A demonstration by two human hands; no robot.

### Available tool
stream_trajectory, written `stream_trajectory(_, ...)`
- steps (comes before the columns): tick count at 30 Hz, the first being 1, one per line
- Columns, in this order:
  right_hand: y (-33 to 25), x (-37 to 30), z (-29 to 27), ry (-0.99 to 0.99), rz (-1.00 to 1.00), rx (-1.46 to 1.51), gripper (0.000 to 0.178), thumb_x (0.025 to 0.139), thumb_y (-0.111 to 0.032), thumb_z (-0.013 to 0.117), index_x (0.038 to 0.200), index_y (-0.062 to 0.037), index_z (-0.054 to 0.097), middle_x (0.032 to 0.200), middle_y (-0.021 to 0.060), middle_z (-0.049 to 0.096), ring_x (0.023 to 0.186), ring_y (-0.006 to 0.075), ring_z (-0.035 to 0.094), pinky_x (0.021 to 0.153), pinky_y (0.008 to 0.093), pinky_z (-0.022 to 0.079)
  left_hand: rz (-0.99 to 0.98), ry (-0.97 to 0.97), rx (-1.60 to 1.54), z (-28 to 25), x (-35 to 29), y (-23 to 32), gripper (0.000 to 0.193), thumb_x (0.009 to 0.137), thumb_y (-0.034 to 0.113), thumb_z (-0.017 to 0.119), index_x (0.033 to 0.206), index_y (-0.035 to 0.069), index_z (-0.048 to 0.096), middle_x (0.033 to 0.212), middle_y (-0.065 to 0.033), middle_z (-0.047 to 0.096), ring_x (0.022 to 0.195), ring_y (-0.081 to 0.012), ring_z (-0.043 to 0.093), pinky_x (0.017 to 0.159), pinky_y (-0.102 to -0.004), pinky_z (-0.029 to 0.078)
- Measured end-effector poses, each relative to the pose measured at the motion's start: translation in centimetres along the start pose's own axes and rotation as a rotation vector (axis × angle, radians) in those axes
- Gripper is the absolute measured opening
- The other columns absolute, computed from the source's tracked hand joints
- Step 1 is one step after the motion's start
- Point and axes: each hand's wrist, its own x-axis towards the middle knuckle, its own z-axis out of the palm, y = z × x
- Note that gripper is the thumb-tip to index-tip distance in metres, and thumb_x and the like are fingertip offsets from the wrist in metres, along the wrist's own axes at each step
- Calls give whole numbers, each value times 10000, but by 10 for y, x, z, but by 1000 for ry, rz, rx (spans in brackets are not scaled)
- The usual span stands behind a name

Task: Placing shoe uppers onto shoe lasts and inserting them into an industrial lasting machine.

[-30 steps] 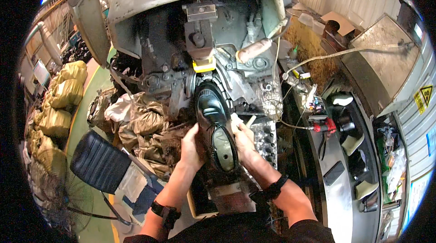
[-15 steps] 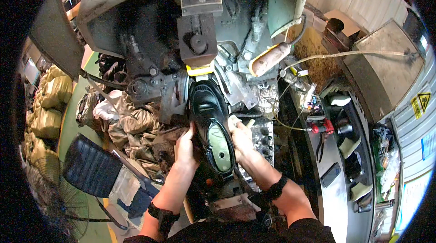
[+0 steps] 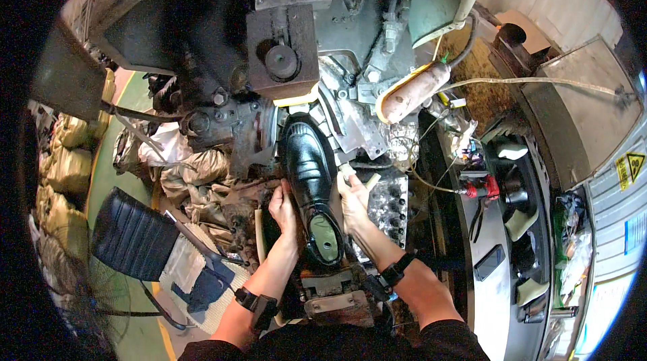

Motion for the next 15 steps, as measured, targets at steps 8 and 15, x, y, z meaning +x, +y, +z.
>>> stream_trajectory(8, -18, -29, 19, 8, 71, 11, 291, 949, -119, 640, 1217, -50, 549, 1073, 85, 667, 895, 193, 665, 737, 333, 568, -103, 6, -122, 8, -14, 31, 347, 997, 344, 588, 964, 17, 699, 851, 19, 662, 730, -68, 544, 673, -235, 442)
stream_trajectory(15, -28, -37, 18, -66, 265, 144, 326, 943, -147, 655, 1249, -79, 562, 1119, 51, 658, 987, 163, 635, 822, 310, 536, -309, -67, -293, 6, -14, 48, 313, 959, 350, 648, 958, 39, 687, 899, 9, 657, 792, -93, 571, 722, -260, 454)
